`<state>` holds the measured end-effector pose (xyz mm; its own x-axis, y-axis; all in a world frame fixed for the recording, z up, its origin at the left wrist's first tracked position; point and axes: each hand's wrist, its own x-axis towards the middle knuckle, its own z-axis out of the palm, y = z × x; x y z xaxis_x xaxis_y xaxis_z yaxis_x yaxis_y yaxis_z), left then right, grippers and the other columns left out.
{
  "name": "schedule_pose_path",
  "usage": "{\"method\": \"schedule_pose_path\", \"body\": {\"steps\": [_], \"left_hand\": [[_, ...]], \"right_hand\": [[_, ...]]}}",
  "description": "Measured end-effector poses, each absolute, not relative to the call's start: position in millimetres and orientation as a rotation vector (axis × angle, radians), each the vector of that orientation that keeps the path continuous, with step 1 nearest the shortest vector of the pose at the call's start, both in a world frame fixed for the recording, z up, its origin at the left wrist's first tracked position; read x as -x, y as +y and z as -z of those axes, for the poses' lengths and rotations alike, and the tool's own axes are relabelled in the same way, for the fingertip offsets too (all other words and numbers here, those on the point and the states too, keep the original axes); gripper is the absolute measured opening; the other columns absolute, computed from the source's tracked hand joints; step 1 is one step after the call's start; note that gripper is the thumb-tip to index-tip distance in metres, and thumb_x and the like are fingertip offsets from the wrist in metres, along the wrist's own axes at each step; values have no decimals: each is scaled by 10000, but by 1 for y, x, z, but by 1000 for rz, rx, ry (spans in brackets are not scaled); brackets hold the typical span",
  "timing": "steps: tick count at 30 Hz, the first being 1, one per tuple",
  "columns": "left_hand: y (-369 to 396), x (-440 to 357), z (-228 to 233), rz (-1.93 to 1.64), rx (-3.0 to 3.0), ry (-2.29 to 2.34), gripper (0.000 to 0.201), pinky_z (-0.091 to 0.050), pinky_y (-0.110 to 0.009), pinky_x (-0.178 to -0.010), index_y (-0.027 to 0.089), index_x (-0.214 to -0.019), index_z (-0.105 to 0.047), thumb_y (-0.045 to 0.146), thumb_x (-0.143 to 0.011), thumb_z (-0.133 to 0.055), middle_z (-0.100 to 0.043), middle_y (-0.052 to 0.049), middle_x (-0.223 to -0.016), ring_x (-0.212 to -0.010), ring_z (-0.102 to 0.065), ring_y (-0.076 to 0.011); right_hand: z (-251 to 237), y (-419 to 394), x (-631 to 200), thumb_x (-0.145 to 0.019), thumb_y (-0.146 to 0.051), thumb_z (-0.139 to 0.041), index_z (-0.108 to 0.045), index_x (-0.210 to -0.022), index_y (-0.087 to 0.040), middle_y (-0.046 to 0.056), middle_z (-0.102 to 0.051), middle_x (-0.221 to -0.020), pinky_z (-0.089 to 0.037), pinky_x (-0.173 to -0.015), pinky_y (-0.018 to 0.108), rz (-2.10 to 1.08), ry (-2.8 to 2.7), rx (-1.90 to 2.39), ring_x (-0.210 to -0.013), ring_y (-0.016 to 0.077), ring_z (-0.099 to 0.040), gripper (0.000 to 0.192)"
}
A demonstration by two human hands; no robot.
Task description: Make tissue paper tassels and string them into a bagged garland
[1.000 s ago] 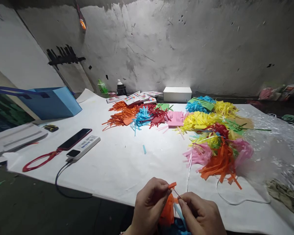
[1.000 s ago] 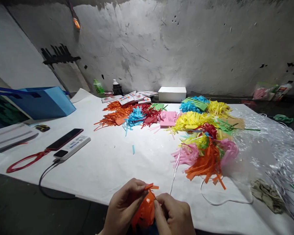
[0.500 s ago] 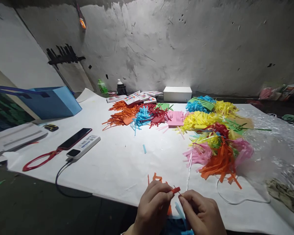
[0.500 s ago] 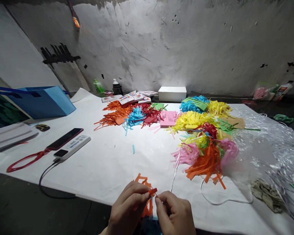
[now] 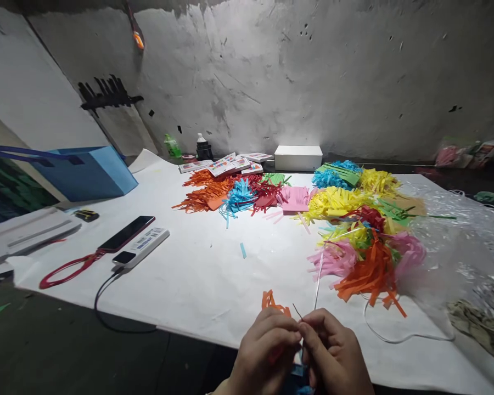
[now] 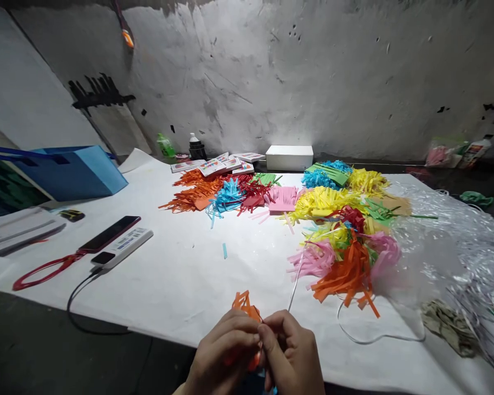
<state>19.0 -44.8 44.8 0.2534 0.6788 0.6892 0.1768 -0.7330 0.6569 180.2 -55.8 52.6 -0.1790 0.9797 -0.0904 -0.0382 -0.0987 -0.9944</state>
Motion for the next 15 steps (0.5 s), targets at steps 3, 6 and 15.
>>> {"method": "schedule_pose_path", "body": {"steps": [3,6,15], "left_hand": [[-46,-16,-55,-1342,-1725,862,209,-564,-333,-792,250,-1154,-670,304,-970,-588,-722,-89,-988,-907,-687,-227],[-42,-16,-62,-1307,-1676,898,171,-540,-299,-782,231,-965,-752,321,-962,-606,-704,-77,-926,-872,-673,-208],[22,19,-118,-1569,-602,690,269,-367,-136,-380,179,-703,-558,294,-917,-673,-477,82,-492,-379,-387,-53]], "right_hand": [[-45,-54,-180,-961,-480,-547,-636,-811,-193,-36,-544,-579,-354,-461,195,-1131,-1466,1096,-469,88,-486,336],[-41,-49,-178,-988,-346,-506,-624,-824,-200,-24,-581,-643,-395,-535,198,-892,-1656,964,-545,101,-537,249],[-72,-1,-196,-991,-236,-423,-601,-824,-200,10,-661,-706,-388,-597,218,-384,-2194,1112,-625,133,-617,247]]}}
